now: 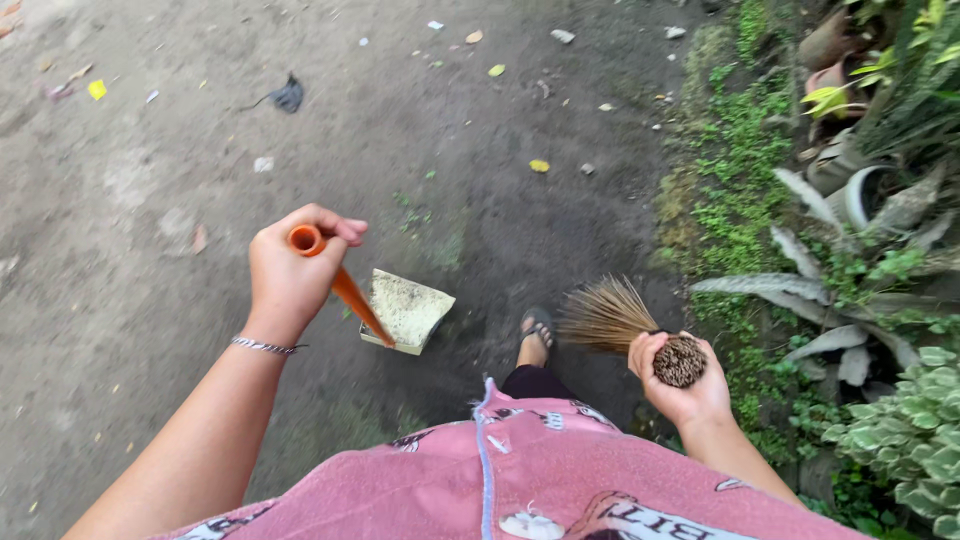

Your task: The person sweeps an outdoor concrete and dirt area using a broom and a dustpan, collecting debris along the side of a building and near potted plants.

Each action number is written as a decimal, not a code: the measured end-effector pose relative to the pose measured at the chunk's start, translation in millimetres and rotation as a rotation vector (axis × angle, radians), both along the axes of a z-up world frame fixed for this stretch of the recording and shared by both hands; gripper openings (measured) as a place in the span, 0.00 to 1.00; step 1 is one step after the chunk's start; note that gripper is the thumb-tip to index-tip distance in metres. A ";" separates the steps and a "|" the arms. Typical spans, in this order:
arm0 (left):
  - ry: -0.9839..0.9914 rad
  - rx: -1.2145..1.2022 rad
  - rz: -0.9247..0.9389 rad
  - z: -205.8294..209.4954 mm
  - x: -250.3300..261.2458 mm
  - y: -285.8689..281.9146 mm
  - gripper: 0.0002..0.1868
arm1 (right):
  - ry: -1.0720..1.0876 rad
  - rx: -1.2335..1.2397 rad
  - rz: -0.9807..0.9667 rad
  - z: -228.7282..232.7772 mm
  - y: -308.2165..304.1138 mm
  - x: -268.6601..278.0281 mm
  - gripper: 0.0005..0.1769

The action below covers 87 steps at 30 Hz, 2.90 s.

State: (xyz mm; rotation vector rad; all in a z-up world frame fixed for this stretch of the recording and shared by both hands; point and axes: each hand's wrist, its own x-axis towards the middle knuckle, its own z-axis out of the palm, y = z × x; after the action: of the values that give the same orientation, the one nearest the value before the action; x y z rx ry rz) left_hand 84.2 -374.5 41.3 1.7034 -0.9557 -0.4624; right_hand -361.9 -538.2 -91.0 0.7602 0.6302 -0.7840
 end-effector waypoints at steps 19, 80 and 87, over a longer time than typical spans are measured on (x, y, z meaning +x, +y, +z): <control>-0.357 0.666 0.201 -9.9 66.2 -324.7 0.10 | 0.539 -0.357 0.856 2.4 -365.1 44.8 0.21; -0.023 0.711 0.445 -35.3 117.0 -815.5 0.05 | 0.622 -0.275 1.128 -178.7 -1131.1 214.4 0.12; -0.109 0.679 0.586 -34.3 118.9 -848.2 0.05 | 0.152 -0.104 1.073 -156.8 -1103.7 236.9 0.25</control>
State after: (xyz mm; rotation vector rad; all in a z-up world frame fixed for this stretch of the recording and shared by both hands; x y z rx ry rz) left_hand 203.0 -1222.8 7.1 2.5288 -0.3301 -0.3124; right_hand -125.0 -1642.0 -247.9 0.1818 0.9895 0.1220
